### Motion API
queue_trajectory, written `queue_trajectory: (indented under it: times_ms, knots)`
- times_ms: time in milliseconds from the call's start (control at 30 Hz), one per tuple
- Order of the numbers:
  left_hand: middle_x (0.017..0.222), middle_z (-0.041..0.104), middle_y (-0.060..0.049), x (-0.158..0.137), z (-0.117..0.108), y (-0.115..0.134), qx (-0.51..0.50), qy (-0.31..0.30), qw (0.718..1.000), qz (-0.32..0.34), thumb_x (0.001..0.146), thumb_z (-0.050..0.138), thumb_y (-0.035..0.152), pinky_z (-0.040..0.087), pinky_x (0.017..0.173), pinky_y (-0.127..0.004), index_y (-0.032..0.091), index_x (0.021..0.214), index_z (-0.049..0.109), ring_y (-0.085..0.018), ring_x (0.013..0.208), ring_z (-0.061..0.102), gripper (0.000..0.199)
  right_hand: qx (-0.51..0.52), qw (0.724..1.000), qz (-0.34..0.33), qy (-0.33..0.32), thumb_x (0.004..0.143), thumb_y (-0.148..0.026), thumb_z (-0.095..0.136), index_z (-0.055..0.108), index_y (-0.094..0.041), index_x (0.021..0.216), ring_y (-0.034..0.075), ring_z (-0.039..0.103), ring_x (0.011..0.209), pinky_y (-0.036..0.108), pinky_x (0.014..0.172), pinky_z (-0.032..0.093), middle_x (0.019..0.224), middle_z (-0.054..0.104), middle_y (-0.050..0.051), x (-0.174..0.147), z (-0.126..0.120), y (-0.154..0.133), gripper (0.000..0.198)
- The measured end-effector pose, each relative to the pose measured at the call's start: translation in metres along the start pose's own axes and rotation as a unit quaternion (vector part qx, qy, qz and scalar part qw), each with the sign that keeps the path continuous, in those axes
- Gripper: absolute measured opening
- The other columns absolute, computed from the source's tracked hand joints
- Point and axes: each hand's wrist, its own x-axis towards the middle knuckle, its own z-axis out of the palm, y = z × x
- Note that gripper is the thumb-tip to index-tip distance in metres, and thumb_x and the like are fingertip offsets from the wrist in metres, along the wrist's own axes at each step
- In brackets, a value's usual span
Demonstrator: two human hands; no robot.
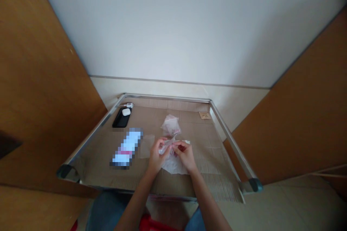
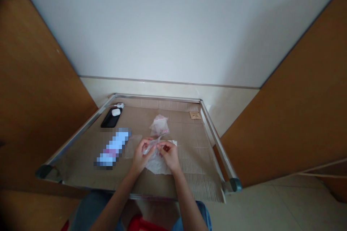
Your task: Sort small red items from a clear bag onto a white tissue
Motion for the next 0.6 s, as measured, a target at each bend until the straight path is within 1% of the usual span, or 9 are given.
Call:
queue_trajectory:
  times_ms: [67,133,233,300,400,467,533,600]
  knots:
    - [0.096,0.06,-0.006,-0.001,0.001,-0.002,0.03,-0.005,0.999,0.018,0.072,0.062,0.032,0.044,0.071,-0.027,0.017,0.076,0.05,-0.015,0.078,0.056,0.02,-0.03,0.999,-0.022,0.0,0.067,-0.031,0.068,0.067,-0.017,0.073,0.009,0.044,0.049,0.02,0.047,0.036,0.062,0.06,-0.001,0.0,0.0,0.001,0.015]
    - [0.09,0.06,-0.005,-0.001,0.003,-0.005,0.048,-0.002,0.999,0.022,0.072,0.062,0.032,0.044,0.07,-0.027,0.017,0.078,0.051,-0.014,0.075,0.056,0.02,-0.054,0.998,-0.042,0.001,0.065,-0.028,0.069,0.067,-0.017,0.072,0.008,0.042,0.05,0.02,0.048,0.035,0.062,0.059,-0.001,0.0,0.0,0.001,0.013]
    - [0.079,0.058,-0.002,-0.002,0.004,-0.01,0.062,0.004,0.998,0.016,0.073,0.061,0.033,0.045,0.068,-0.027,0.017,0.083,0.052,-0.014,0.072,0.055,0.021,-0.073,0.996,-0.05,-0.013,0.067,-0.026,0.067,0.066,-0.017,0.072,0.008,0.041,0.05,0.02,0.048,0.034,0.064,0.059,-0.001,-0.001,0.001,-0.002,0.01]
    - [0.079,0.057,-0.002,-0.003,0.004,-0.012,0.05,0.012,0.999,0.01,0.074,0.061,0.033,0.046,0.068,-0.026,0.017,0.086,0.052,-0.014,0.073,0.056,0.021,-0.078,0.995,-0.051,-0.034,0.069,-0.026,0.066,0.067,-0.018,0.076,0.009,0.043,0.052,0.021,0.05,0.035,0.068,0.061,0.0,-0.002,0.001,-0.004,0.011]
    - [0.085,0.059,-0.004,-0.004,0.006,-0.015,0.016,0.037,0.999,-0.008,0.075,0.061,0.031,0.048,0.07,-0.028,0.018,0.095,0.047,-0.014,0.077,0.058,0.028,-0.07,0.995,-0.048,-0.056,0.074,-0.03,0.063,0.069,-0.019,0.084,0.011,0.049,0.058,0.022,0.054,0.038,0.075,0.064,0.003,-0.003,0.002,-0.006,0.015]
    - [0.095,0.059,-0.007,-0.005,0.007,-0.017,0.007,0.043,0.999,-0.008,0.076,0.06,0.029,0.049,0.072,-0.029,0.018,0.102,0.044,-0.014,0.08,0.059,0.033,-0.066,0.995,-0.044,-0.055,0.076,-0.032,0.061,0.069,-0.019,0.083,0.012,0.051,0.059,0.023,0.055,0.039,0.074,0.065,0.003,-0.003,0.002,-0.006,0.016]
    - [0.108,0.056,-0.01,-0.006,0.007,-0.016,0.019,0.028,0.999,0.018,0.08,0.056,0.028,0.049,0.074,-0.03,0.019,0.104,0.043,-0.016,0.088,0.059,0.029,-0.067,0.996,-0.037,-0.047,0.077,-0.033,0.061,0.07,-0.019,0.079,0.011,0.049,0.056,0.022,0.053,0.038,0.069,0.064,0.003,-0.002,0.002,-0.005,0.017]
    - [0.114,0.052,-0.011,-0.005,0.006,-0.013,0.055,-0.005,0.997,0.06,0.083,0.052,0.025,0.048,0.079,-0.031,0.019,0.099,0.047,-0.017,0.098,0.056,0.019,-0.067,0.997,-0.029,-0.036,0.076,-0.034,0.061,0.07,-0.019,0.078,0.01,0.046,0.052,0.022,0.05,0.036,0.066,0.063,0.002,-0.001,0.002,-0.003,0.018]
